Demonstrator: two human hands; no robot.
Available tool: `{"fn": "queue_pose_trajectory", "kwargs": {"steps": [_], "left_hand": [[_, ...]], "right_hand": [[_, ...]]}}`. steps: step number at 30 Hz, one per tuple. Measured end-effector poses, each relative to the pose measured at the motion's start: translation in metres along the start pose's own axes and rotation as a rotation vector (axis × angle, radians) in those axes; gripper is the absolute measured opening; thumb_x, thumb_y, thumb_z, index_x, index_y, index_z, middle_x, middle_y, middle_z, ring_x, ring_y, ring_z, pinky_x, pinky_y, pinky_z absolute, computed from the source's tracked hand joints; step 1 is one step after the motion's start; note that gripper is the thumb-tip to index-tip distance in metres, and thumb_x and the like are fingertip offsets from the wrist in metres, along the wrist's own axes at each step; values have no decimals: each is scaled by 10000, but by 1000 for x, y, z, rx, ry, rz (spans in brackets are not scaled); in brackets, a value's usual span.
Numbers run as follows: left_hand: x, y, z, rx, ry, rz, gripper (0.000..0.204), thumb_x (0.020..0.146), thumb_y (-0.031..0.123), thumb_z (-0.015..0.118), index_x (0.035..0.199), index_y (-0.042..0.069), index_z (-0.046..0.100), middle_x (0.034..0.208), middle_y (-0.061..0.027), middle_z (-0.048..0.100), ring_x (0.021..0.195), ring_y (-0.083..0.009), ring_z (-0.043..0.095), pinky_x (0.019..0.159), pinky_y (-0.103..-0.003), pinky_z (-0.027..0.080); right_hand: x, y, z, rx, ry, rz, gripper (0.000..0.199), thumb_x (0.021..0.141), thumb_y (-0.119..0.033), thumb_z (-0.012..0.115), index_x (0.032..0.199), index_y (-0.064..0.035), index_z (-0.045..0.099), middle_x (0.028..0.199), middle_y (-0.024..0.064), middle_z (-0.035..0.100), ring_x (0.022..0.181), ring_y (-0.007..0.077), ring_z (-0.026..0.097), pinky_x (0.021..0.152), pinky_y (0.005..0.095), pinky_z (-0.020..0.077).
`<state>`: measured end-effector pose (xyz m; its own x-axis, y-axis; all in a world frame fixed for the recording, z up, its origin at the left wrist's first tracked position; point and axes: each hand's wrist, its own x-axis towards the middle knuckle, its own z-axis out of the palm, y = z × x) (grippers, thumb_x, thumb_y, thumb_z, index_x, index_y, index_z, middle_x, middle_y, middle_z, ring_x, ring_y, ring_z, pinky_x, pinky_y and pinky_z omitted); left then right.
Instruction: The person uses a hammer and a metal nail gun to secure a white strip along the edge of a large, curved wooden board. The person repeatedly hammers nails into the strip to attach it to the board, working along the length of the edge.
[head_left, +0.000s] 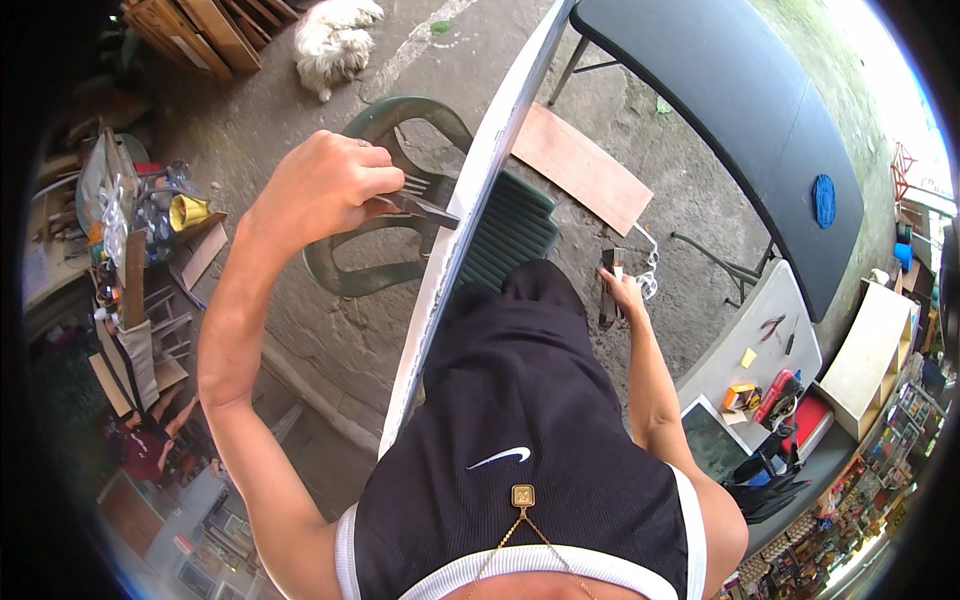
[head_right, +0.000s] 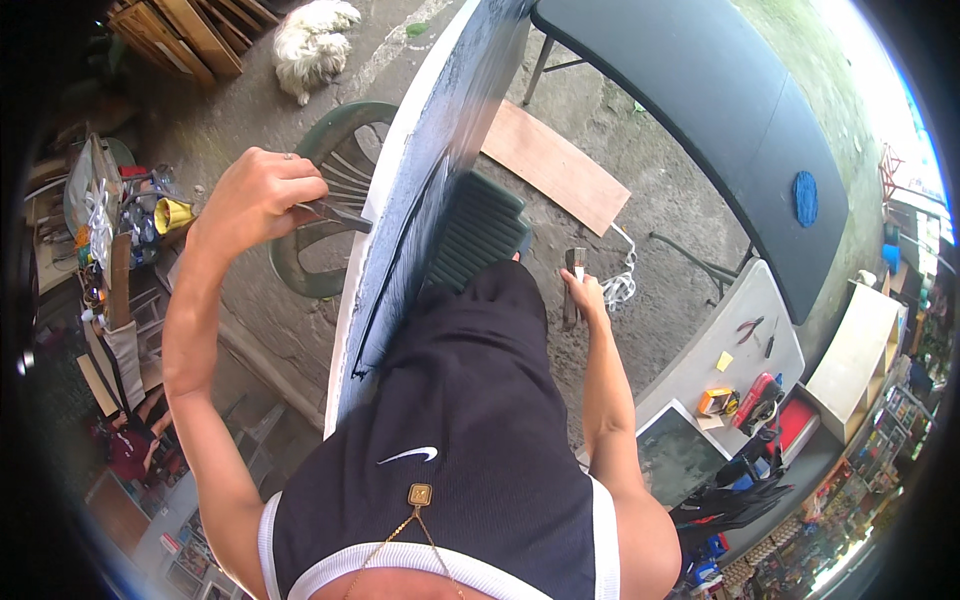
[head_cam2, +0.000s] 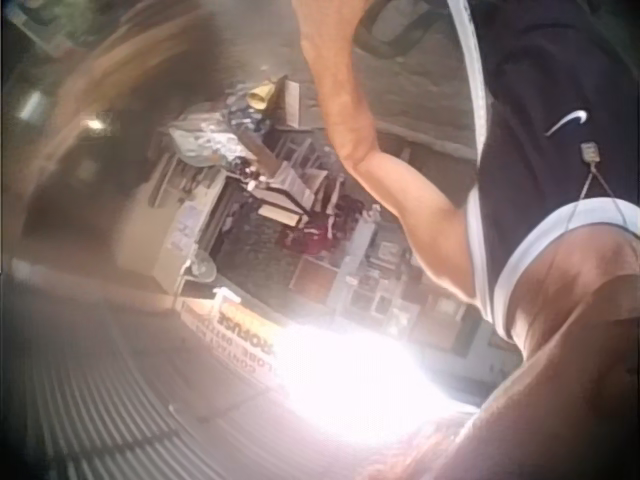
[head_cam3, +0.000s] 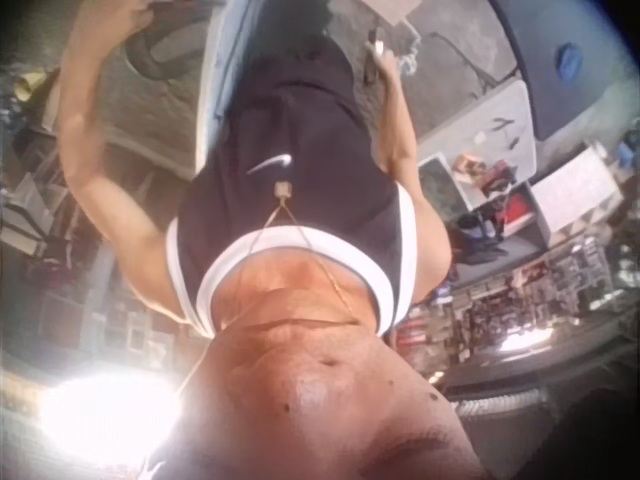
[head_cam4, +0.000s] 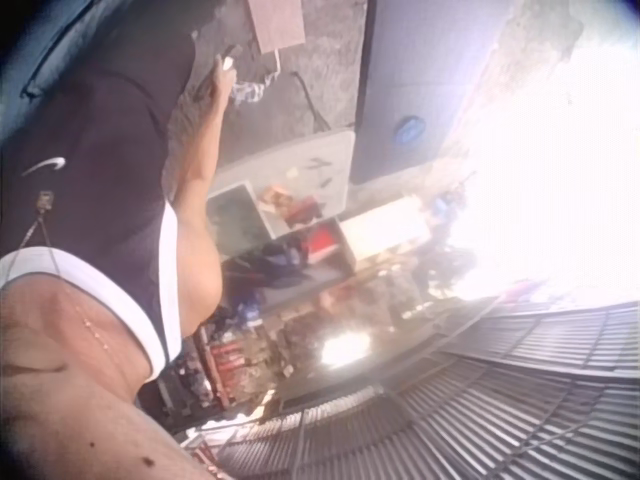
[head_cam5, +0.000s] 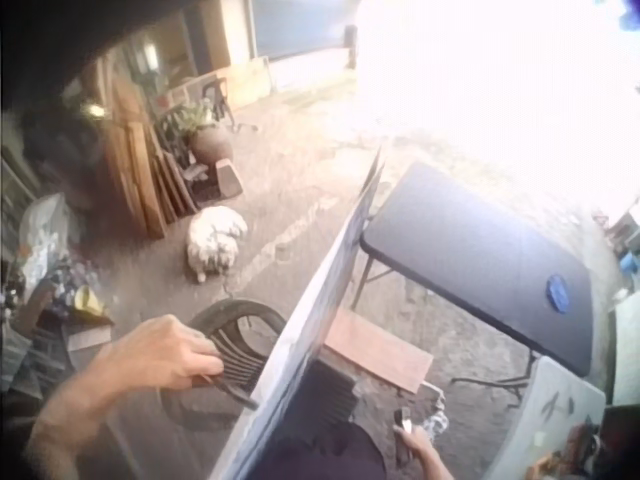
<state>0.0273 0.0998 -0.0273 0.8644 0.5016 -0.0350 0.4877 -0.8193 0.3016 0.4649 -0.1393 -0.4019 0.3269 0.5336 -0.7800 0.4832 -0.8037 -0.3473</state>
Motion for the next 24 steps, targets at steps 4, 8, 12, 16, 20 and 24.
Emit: {"fn": "queue_pose_trajectory", "kwargs": {"steps": [4,8,12,16,20,24], "left_hand": [[1,-1,24,-117,5,-23,289,564,44,764,778,60,569,733,-74,587,695,-300,610,595,-413,478],[-3,2,40,-198,28,-75,263,565,-8,713,781,58,577,723,-83,583,686,-312,609,598,-418,482],[2,4,30,-173,-94,-104,245,615,39,736,818,77,604,750,-80,627,721,-297,641,630,-406,504],[8,9,4,-56,-181,-112,222,670,77,754,839,78,611,755,-98,641,753,-298,654,655,-410,506],[1,14,-17,-7,-235,-130,204,707,79,735,847,44,592,758,-117,620,769,-316,637,670,-420,486],[3,23,-38,26,-310,-121,221,702,60,729,858,12,581,778,-126,607,779,-329,621,657,-430,465]], "right_hand": [[-14,-26,-15,-6,-19,-79,593,813,-556,670,900,31,679,837,184,696,808,278,669,762,393,493],[-15,-39,-21,-48,-31,-141,595,825,-560,662,873,33,659,811,183,684,781,277,655,746,399,484],[-16,-39,-23,-113,-38,-147,626,825,-584,653,863,41,649,809,211,681,797,304,664,757,413,486],[-17,-38,-20,-127,-63,-145,641,831,-595,637,853,45,651,795,207,682,789,306,669,758,409,490],[-19,-40,-20,-127,-82,-149,639,834,-591,635,851,47,653,788,196,686,781,299,670,748,405,491],[-17,-30,-16,-125,-66,-123,649,836,-592,634,876,55,661,796,206,688,785,301,672,747,405,493]]}}
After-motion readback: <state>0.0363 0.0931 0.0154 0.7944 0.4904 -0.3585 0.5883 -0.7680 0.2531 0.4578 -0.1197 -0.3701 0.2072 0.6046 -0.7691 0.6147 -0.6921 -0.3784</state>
